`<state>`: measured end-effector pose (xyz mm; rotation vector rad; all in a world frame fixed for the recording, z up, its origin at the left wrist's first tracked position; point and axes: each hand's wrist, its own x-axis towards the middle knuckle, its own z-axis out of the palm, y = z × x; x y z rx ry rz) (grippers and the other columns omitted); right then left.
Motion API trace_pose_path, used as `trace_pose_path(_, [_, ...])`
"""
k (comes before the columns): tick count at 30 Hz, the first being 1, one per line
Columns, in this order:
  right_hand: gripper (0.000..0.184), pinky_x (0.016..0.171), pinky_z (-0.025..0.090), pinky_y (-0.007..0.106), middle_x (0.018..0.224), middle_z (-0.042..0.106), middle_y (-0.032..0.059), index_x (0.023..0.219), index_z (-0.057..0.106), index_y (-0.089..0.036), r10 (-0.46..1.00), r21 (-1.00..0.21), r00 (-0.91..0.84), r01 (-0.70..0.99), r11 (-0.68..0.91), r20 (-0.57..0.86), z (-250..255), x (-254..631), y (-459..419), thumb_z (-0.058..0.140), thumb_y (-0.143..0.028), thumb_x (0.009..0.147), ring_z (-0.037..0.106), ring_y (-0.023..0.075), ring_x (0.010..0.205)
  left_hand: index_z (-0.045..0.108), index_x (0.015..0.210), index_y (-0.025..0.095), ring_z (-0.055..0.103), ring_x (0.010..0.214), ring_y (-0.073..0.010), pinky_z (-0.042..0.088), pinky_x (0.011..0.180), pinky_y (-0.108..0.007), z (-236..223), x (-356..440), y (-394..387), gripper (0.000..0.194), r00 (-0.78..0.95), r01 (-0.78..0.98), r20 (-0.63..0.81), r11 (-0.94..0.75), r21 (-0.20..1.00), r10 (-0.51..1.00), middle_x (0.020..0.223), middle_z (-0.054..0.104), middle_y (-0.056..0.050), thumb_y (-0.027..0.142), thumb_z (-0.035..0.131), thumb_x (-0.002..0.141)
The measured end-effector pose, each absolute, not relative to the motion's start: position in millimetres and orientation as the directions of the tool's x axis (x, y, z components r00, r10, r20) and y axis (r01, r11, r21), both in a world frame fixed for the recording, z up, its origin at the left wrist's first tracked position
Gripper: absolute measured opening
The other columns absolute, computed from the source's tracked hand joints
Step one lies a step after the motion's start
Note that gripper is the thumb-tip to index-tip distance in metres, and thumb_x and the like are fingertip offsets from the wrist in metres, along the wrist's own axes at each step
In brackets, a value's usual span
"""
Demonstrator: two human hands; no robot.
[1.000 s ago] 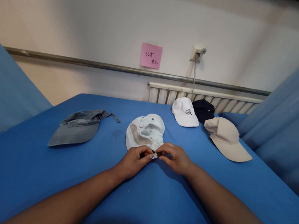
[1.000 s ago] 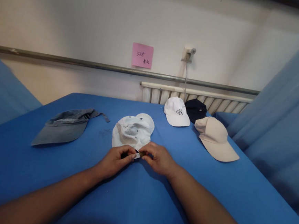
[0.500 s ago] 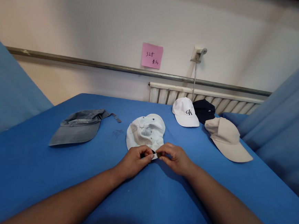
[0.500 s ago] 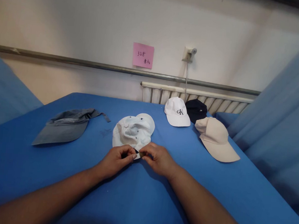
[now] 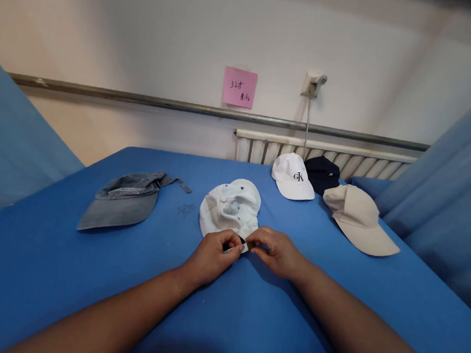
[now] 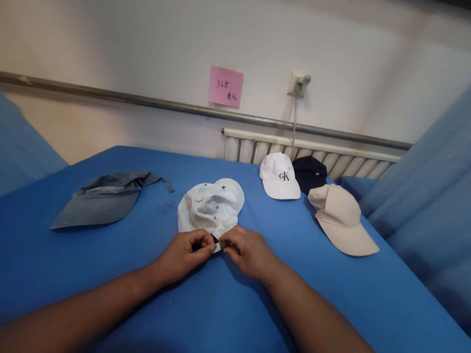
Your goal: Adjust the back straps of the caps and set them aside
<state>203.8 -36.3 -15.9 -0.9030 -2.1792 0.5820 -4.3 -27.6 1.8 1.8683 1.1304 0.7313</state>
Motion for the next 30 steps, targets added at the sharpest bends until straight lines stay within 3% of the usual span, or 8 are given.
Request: trace_pose_path(30, [0.024,0.077,0.050,0.028,0.095,0.066,0.0037,0.104,0.062,-0.021,0.776,-0.606,-0.524,0.505,0.615,0.350,-18.1,201.7,-36.3,0.058,-0.007,0.085,0.063,0.0159,0.085,0.062,0.077,0.018,0.053,0.064,-0.0133,0.041,0.062,-0.024,-0.1,-7.1,-23.2,0.023,0.481,0.464,0.067,-0.318,0.827,0.874,0.068,0.060,0.002,0.037,0.053,0.085])
